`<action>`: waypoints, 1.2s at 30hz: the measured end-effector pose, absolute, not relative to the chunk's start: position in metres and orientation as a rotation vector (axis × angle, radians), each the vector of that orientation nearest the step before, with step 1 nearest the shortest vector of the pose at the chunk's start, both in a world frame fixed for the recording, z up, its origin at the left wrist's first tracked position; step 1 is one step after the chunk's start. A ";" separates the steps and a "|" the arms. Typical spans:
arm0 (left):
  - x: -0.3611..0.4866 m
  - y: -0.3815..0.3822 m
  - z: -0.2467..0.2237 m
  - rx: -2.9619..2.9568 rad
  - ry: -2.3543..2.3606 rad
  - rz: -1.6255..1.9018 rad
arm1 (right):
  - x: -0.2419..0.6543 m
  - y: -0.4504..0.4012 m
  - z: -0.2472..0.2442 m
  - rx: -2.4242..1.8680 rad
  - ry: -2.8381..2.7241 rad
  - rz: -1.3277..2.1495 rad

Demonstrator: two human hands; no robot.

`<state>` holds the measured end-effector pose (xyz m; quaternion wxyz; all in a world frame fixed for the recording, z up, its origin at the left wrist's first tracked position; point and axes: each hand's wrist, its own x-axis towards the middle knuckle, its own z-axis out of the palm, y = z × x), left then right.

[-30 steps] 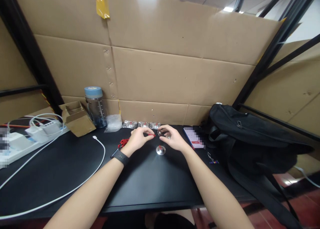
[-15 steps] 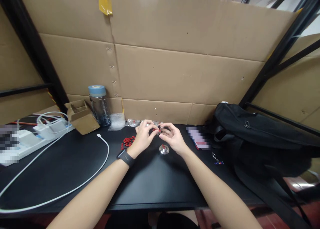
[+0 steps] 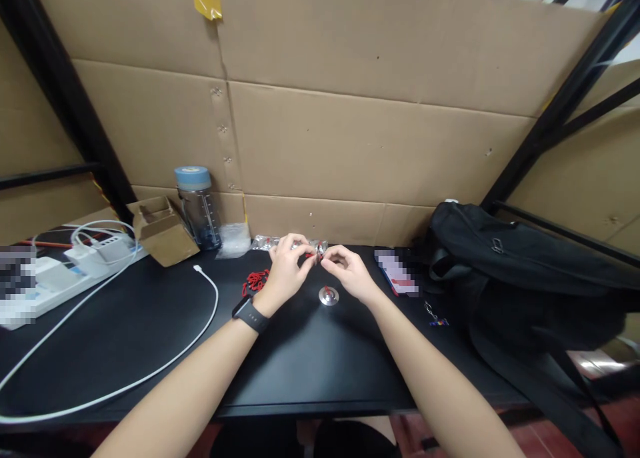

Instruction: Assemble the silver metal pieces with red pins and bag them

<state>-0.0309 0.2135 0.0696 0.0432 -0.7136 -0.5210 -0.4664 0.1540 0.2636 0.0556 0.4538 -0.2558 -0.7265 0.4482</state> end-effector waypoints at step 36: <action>-0.067 0.232 0.045 -2.736 -1.580 -0.670 | 0.167 0.284 0.037 -0.927 -2.366 0.458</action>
